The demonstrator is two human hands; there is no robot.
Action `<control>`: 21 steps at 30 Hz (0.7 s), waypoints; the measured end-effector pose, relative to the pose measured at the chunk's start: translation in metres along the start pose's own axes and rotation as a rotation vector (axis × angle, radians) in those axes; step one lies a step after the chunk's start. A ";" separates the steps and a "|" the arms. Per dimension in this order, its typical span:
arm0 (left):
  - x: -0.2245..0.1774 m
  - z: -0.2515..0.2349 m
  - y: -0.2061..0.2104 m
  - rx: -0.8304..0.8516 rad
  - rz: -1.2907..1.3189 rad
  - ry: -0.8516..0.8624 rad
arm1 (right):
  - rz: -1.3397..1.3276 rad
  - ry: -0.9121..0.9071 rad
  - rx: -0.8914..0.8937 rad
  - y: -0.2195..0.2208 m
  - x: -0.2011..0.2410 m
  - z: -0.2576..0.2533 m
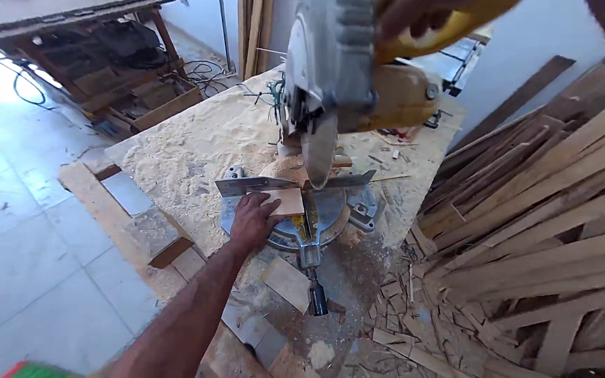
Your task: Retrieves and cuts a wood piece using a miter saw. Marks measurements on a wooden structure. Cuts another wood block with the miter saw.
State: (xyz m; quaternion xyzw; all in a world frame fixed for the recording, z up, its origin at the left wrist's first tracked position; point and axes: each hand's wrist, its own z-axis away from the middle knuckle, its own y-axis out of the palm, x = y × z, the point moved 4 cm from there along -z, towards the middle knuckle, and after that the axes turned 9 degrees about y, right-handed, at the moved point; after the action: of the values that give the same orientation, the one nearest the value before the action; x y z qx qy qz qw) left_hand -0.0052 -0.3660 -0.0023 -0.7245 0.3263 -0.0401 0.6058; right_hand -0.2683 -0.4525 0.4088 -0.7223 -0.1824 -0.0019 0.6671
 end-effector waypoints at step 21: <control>0.002 0.002 0.003 -0.017 0.036 0.053 | 0.543 0.031 -0.165 0.135 0.029 0.197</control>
State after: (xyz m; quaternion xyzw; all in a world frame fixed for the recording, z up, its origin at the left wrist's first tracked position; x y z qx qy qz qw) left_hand -0.0035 -0.3653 -0.0065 -0.7225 0.3555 -0.0454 0.5913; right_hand -0.2524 -0.2613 0.2640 -0.7963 0.0288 0.1511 0.5850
